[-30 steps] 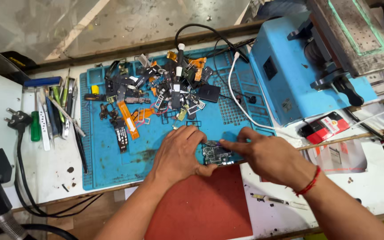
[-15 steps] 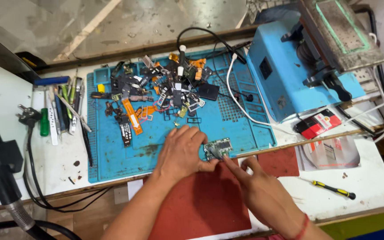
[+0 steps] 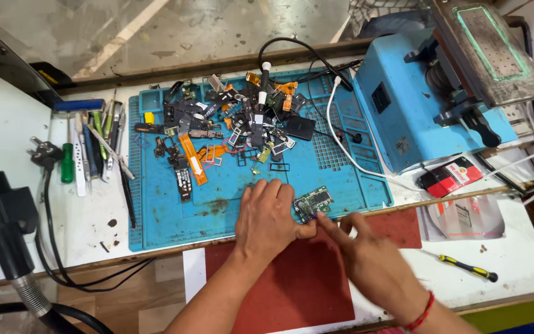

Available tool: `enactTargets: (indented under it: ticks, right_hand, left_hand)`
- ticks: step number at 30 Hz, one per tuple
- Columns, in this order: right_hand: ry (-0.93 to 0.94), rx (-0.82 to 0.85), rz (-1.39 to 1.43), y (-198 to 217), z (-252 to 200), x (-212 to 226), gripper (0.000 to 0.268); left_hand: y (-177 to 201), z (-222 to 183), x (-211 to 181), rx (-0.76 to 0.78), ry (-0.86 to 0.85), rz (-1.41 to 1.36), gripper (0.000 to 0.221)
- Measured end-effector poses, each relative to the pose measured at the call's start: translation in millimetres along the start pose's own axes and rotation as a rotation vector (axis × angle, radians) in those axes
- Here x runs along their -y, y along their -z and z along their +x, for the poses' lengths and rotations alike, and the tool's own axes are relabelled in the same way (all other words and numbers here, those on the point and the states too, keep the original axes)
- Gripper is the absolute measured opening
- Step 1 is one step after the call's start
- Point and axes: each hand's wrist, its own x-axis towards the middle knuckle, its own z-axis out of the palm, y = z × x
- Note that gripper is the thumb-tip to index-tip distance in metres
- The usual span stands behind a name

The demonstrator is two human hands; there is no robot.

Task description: The person works on a circuit board by hand using a small tool, moving the tool across the surface of the components.

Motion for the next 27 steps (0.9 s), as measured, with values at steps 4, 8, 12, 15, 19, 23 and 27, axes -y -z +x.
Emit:
enactTargets:
  ticks: [4, 8, 12, 15, 19, 23, 27]
  right_hand:
    - [-0.108, -0.046, -0.066, 15.2, 12.9, -9.7, 0.063]
    - [-0.095, -0.121, -0.016, 6.9, 8.6, -11.0, 0.055]
    - [0.148, -0.187, -0.011, -3.4, -0.6, -9.9, 0.066]
    - [-0.088, -0.071, -0.044, -8.5, 0.0, -20.4, 0.071]
    - [0.071, -0.157, -0.019, -10.9, -2.1, -20.4, 0.068]
    - [-0.028, -0.156, -0.012, -3.5, 4.4, -20.6, 0.061]
    - [0.006, 0.026, -0.007, 3.4, 0.8, 3.2, 0.064]
  left_hand:
    - [2.6, -10.1, -2.2, -0.078, -0.016, 0.0, 0.05]
    - [4.2, -12.2, 2.3, -0.084, -0.006, -0.019, 0.051]
    - [7.5, -10.0, 2.1, -0.043, -0.01, -0.042, 0.051]
    - [6.2, -12.5, 4.5, -0.066, -0.047, -0.054, 0.055]
    - [8.7, -10.5, 6.4, 0.005, -0.001, -0.069, 0.051]
    - [8.5, -10.3, 5.2, 0.044, 0.027, -0.093, 0.051]
    - [10.0, -8.9, 2.3, 0.024, 0.037, -0.099, 0.05]
